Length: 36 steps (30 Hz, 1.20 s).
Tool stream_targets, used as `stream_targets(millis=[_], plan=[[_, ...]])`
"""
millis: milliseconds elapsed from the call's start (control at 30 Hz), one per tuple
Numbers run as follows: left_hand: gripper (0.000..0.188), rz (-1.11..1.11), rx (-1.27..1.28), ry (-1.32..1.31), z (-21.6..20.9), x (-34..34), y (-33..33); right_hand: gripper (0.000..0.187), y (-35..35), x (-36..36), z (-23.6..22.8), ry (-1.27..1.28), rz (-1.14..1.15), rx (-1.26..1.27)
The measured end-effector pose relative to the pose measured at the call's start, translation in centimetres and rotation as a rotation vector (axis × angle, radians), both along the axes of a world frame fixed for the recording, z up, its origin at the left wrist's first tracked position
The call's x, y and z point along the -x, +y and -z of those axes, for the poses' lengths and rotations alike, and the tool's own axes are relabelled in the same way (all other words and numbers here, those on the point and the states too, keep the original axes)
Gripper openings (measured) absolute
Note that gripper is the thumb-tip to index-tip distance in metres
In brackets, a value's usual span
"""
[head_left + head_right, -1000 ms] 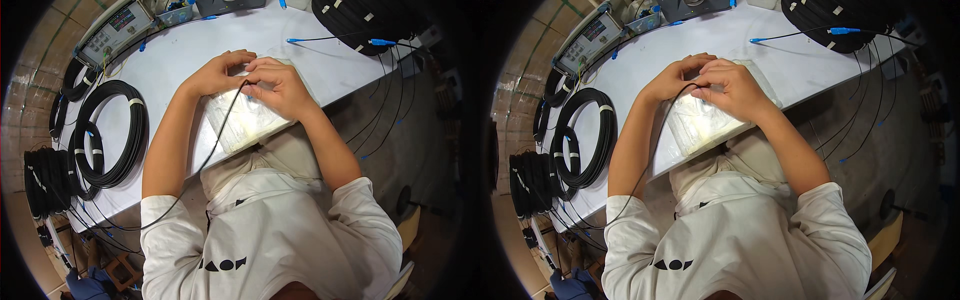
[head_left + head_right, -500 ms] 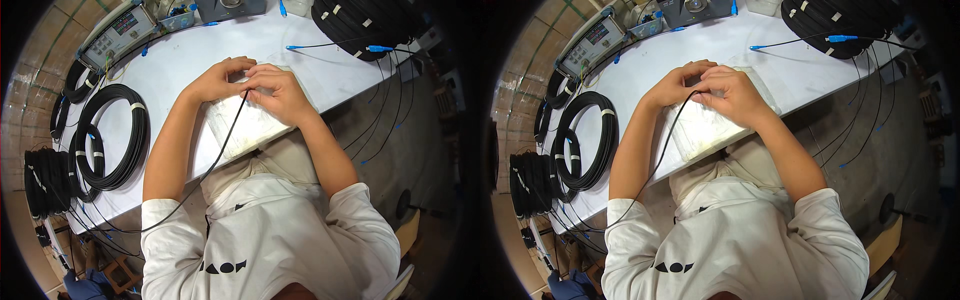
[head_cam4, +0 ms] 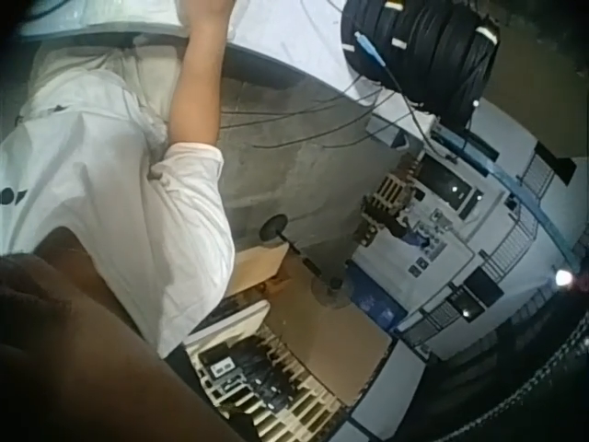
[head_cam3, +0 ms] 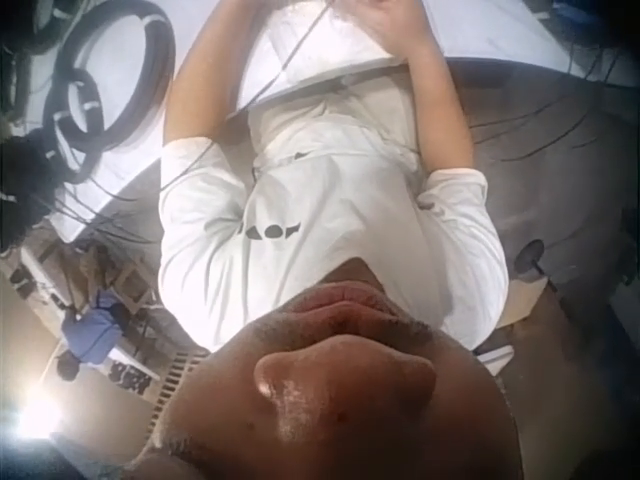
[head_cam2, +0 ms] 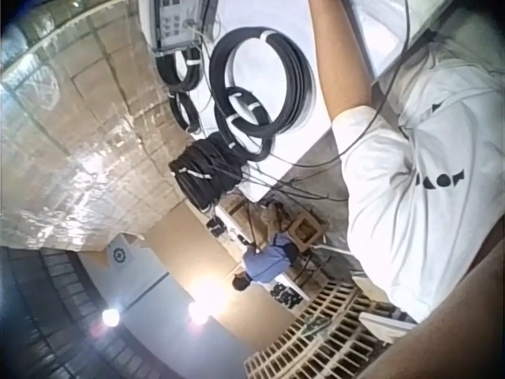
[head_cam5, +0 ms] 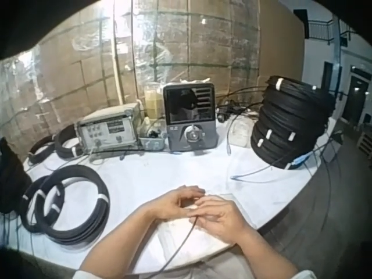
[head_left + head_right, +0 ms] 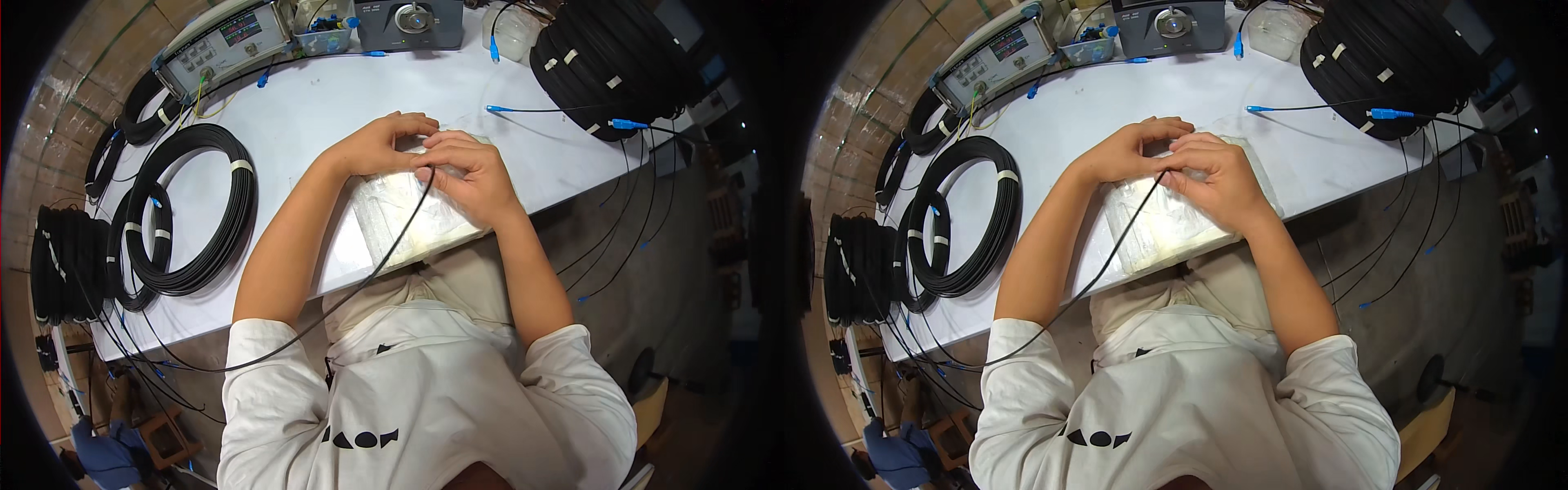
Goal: Cleaning and testing the connectors of fiber optic cables using specialized industrial inspection equipment.
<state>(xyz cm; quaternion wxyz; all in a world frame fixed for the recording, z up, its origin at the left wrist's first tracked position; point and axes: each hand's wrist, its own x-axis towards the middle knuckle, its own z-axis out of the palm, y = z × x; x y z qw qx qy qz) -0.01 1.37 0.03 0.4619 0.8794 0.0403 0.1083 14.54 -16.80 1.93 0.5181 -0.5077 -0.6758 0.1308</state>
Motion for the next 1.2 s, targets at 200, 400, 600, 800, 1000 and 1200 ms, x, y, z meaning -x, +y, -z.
stream_targets(millis=[200,400,600,800,1000,1200], plan=[[0.06,0.004,0.059,0.007,-0.11,-0.11,-0.09,0.018,-0.18,-0.24,-0.01,0.014,-0.04,0.058],[0.061,0.011,0.14,-0.004,-0.18,-0.08,-0.08,0.015,-0.39,-0.02,-0.4,0.039,-0.06,0.101],[0.061,-0.032,0.034,0.012,-0.26,0.08,-0.1,0.015,-0.45,0.07,-0.46,0.047,-0.04,0.088],[0.059,-0.017,0.085,0.001,-0.46,0.03,-0.19,0.015,-0.35,-0.03,-0.36,0.037,-0.039,0.074],[0.059,0.01,0.095,-0.01,-0.26,-0.02,-0.12,0.014,-0.41,0.05,-0.4,0.053,-0.041,0.089],[0.058,0.031,0.126,-0.084,0.05,-0.08,-0.16,0.016,-0.5,-0.01,-0.37,0.052,-0.032,0.105]])
